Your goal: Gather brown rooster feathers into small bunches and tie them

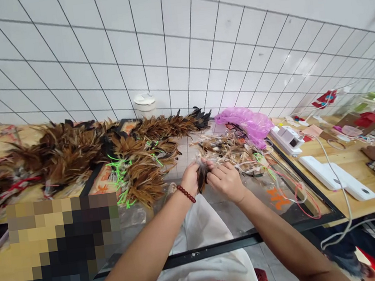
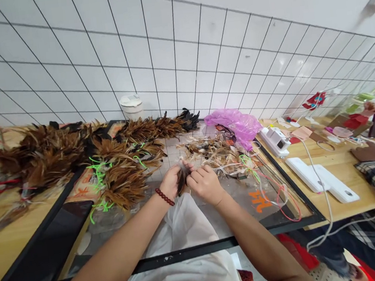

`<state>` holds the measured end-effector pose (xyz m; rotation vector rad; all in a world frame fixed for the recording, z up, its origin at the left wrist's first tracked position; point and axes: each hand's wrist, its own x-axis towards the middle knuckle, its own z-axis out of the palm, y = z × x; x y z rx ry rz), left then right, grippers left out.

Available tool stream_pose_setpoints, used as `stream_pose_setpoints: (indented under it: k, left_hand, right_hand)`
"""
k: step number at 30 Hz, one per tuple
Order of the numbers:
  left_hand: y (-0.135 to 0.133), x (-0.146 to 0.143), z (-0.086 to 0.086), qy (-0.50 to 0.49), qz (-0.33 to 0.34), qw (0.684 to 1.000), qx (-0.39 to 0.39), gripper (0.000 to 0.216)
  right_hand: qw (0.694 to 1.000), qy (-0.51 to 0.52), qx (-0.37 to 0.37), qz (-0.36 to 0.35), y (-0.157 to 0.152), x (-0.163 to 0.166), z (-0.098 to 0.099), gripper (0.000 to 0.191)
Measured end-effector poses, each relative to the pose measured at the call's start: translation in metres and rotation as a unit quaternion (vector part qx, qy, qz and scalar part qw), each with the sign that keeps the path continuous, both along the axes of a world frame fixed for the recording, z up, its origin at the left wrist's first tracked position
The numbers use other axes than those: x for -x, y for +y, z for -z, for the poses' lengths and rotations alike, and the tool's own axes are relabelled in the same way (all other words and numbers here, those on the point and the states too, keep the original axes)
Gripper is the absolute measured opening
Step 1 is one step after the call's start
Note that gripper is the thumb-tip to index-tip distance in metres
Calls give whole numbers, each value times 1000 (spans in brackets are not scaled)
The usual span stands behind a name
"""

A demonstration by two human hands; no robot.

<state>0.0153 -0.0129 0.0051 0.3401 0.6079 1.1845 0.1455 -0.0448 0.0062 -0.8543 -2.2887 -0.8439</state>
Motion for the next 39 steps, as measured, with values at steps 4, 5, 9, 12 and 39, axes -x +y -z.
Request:
stream_pose_setpoints:
  k: [4,5,9,12,39]
  left_hand:
    - [1,1,2,0,2,1000,5,5]
    - [1,1,4,-1,-5,1000,5,5]
    - [4,0,11,2,2,1000,-10,12]
    - [5,0,15,-9,0,1000,-28,23]
    - [-9,5,6,120,228,955,-148,39]
  right_hand:
    - [1000,27,-12,9,2,2,-2,25]
    - [999,36,-13,16,2,3,-2,25]
    - [996,73,-10,47,3,6,-2,24]
    - [997,70,2,41,4,9,1,26]
    - [631,553,525,-137,24,-21,-1,29]
